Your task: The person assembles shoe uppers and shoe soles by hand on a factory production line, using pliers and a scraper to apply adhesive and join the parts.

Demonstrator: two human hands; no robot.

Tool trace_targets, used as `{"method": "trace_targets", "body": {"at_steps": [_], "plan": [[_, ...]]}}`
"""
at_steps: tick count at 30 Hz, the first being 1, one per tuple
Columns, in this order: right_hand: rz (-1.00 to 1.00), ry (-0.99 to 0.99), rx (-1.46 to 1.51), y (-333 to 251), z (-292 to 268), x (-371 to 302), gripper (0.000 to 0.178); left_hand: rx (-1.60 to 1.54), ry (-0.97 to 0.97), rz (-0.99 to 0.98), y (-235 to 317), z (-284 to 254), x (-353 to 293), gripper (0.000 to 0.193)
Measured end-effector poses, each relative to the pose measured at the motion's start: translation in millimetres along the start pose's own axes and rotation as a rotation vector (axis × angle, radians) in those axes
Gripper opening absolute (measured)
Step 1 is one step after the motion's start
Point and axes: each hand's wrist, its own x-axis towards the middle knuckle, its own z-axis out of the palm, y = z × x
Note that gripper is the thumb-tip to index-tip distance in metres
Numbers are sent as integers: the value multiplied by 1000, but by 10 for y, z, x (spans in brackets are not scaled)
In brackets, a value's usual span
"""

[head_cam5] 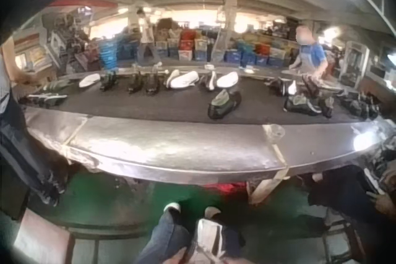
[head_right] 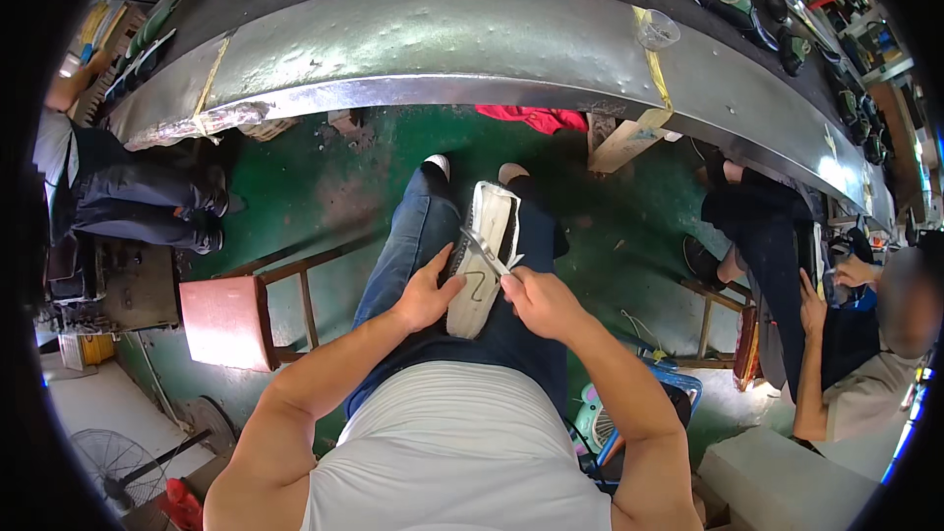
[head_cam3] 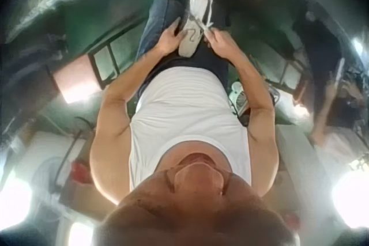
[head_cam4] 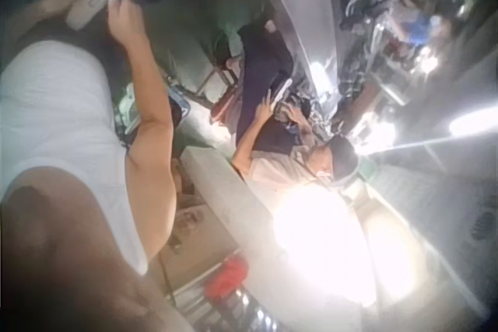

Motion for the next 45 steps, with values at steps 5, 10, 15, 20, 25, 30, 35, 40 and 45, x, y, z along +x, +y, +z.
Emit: {"method": "trace_targets", "body": {"at_steps": [5,10,15,20,25,30,35,40,45], "plan": [[105,-41,-27,112,133,-104,43,41,-166,-10,303,-89,-150,101],[199,194,556,439,239,-397,41,510,-331,-140,1049,-423,-77,109],[243,305,833,657,294,-590,38,448,59,371,1456,-941,-36,79],[280,296,891,723,317,-633,32,11,82,490,1982,-959,73,85],[228,240,763,622,222,-684,24,-220,-117,200,1842,-713,647,78],[211,151,468,518,89,-710,23,61,-140,318,175,1,870,72],[145,41,365,244,-89,-719,22,505,26,186,627,-45,270,41],[131,-178,294,155,-244,-545,20,675,239,467,611,89,242,24],[363,-382,563,-17,-571,-321,19,637,227,460,708,169,199,21]]}}
